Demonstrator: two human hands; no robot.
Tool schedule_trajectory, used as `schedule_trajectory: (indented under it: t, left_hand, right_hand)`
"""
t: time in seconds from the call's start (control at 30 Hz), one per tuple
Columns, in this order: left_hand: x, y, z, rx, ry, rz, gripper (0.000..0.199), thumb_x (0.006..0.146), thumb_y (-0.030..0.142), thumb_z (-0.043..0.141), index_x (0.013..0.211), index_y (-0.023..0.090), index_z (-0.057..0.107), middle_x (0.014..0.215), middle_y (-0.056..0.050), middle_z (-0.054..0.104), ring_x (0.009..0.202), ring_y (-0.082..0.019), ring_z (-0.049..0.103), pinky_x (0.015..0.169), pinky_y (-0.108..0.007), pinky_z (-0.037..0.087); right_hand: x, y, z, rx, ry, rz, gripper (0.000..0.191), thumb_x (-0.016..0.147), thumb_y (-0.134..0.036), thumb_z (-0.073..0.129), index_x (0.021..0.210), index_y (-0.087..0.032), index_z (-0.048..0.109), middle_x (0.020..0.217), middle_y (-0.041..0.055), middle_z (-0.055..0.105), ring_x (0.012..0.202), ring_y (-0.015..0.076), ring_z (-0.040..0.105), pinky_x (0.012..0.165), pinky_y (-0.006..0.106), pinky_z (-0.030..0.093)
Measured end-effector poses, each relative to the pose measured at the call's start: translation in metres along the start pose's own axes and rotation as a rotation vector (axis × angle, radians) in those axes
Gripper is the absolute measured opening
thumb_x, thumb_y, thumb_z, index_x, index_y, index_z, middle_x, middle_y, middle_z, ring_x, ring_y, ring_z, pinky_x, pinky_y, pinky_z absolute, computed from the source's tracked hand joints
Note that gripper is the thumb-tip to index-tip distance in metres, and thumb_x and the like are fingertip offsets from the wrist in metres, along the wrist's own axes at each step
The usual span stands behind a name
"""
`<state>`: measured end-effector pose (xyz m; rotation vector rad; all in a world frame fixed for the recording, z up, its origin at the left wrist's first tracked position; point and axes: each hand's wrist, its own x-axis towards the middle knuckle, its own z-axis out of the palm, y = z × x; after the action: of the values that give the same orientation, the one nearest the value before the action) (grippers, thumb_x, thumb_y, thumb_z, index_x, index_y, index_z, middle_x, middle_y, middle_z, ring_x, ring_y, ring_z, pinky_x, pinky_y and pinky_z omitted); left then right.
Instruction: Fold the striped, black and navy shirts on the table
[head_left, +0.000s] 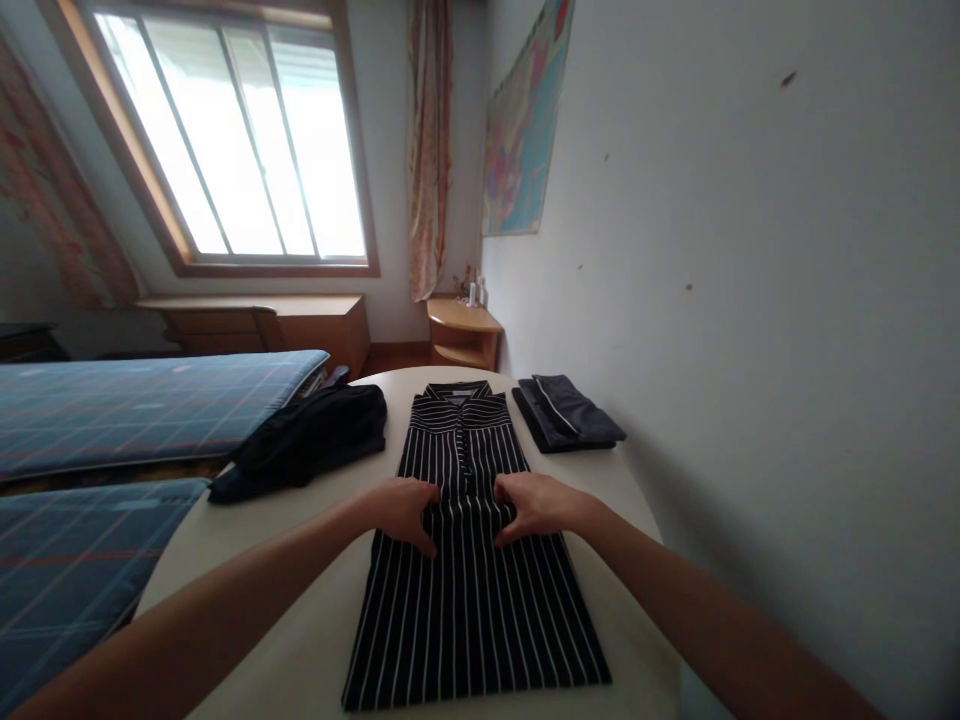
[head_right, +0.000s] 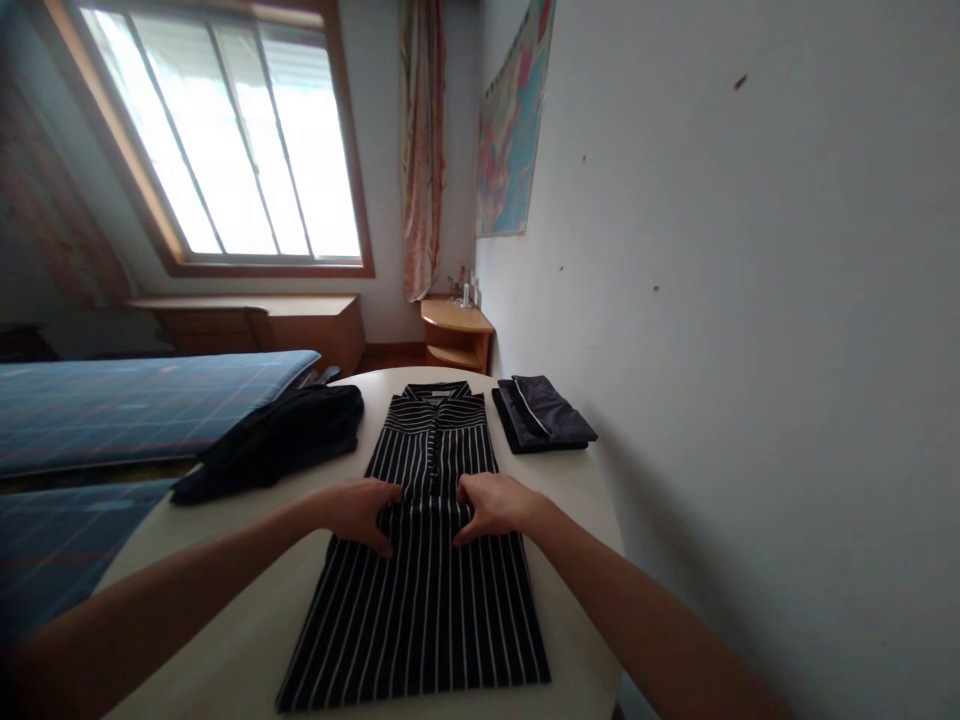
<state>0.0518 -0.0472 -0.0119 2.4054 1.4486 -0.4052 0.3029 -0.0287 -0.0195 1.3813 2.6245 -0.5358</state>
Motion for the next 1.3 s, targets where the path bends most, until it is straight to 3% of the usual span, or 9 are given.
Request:
schedule_trajectory:
  t: [0.13,0.3,0.5,0.77,0.9,1.03,1.13,1.23,1.3]
  left_hand:
    - [-0.005,0.001,0.000,0.037,0.028,-0.014,0.065,0.062,0.058,0.080,0.114,0.021,0.066,0.109,-0.011,0.072,0.098,-0.033,0.068,0.082,-0.039,0.052]
    - [-0.005,0.004,-0.002,0.076,0.009,-0.031,0.046,0.068,0.053,0.078,0.099,0.018,0.072,0.101,-0.012,0.074,0.094,-0.032,0.069,0.078,-0.037,0.053]
    - [-0.009,0.001,-0.008,0.031,-0.038,0.126,0.022,0.079,0.034,0.074,0.093,0.019,0.072,0.095,-0.008,0.074,0.087,-0.025,0.070,0.074,-0.031,0.052]
    - [-0.011,-0.006,-0.004,-0.029,0.006,0.219,0.017,0.083,0.032,0.067,0.095,0.019,0.068,0.094,-0.006,0.073,0.085,-0.023,0.069,0.072,-0.030,0.052]
    - [-0.016,-0.007,-0.021,-0.069,0.009,0.247,0.014,0.088,0.030,0.062,0.094,0.018,0.068,0.089,-0.004,0.072,0.080,-0.020,0.067,0.071,-0.028,0.050]
    - [-0.016,-0.013,-0.052,-0.073,0.093,0.274,0.014,0.091,0.027,0.057,0.097,0.018,0.067,0.093,-0.003,0.072,0.084,-0.018,0.067,0.075,-0.025,0.050]
    - [-0.004,-0.023,-0.073,0.015,0.233,0.234,0.016,0.092,0.026,0.055,0.102,0.019,0.065,0.100,-0.005,0.072,0.093,-0.021,0.067,0.084,-0.028,0.049]
    - [0.018,-0.034,-0.078,0.144,0.381,0.072,0.020,0.093,0.029,0.052,0.106,0.021,0.064,0.106,-0.008,0.072,0.103,-0.026,0.066,0.092,-0.035,0.048]
    - [0.035,-0.040,-0.071,0.175,0.417,-0.002,0.021,0.093,0.029,0.050,0.107,0.022,0.064,0.110,-0.009,0.071,0.108,-0.028,0.065,0.096,-0.038,0.046]
  right_hand:
    - [-0.002,-0.002,-0.005,-0.070,-0.068,0.030,0.057,0.065,-0.059,0.078,0.105,-0.020,0.069,0.100,0.0078,0.071,0.089,0.0256,0.064,0.064,0.028,0.039]
    - [-0.002,-0.005,-0.010,-0.059,-0.130,-0.037,0.039,0.071,-0.053,0.076,0.088,-0.018,0.074,0.083,0.0049,0.070,0.075,0.0196,0.062,0.057,0.026,0.035]
    - [-0.004,0.000,-0.009,0.042,-0.106,-0.110,0.021,0.078,-0.035,0.069,0.083,-0.016,0.072,0.070,0.0000,0.064,0.062,0.0123,0.054,0.054,0.022,0.034]
    - [-0.009,0.006,-0.008,0.136,-0.084,-0.246,0.013,0.082,-0.026,0.064,0.087,-0.016,0.070,0.078,0.0005,0.066,0.069,0.0127,0.055,0.062,0.022,0.038]
    - [-0.012,0.008,-0.018,0.107,-0.060,-0.254,0.015,0.087,-0.024,0.058,0.091,-0.016,0.070,0.081,0.0025,0.068,0.069,0.0140,0.056,0.063,0.023,0.038]
    - [-0.009,0.011,-0.045,0.054,0.021,-0.259,0.017,0.090,-0.022,0.054,0.093,-0.016,0.069,0.086,0.0044,0.070,0.074,0.0161,0.060,0.067,0.025,0.041]
    - [0.004,0.016,-0.068,-0.040,0.155,-0.187,0.019,0.094,-0.025,0.052,0.100,-0.017,0.068,0.095,0.0076,0.072,0.086,0.0198,0.064,0.076,0.027,0.043]
    - [0.026,0.024,-0.077,-0.165,0.296,-0.082,0.021,0.096,-0.026,0.052,0.107,-0.017,0.067,0.105,0.0117,0.072,0.098,0.0238,0.066,0.084,0.030,0.043]
    - [0.042,0.030,-0.072,-0.220,0.322,-0.040,0.023,0.095,-0.024,0.053,0.113,-0.017,0.065,0.111,0.0129,0.071,0.104,0.0252,0.066,0.087,0.031,0.043]
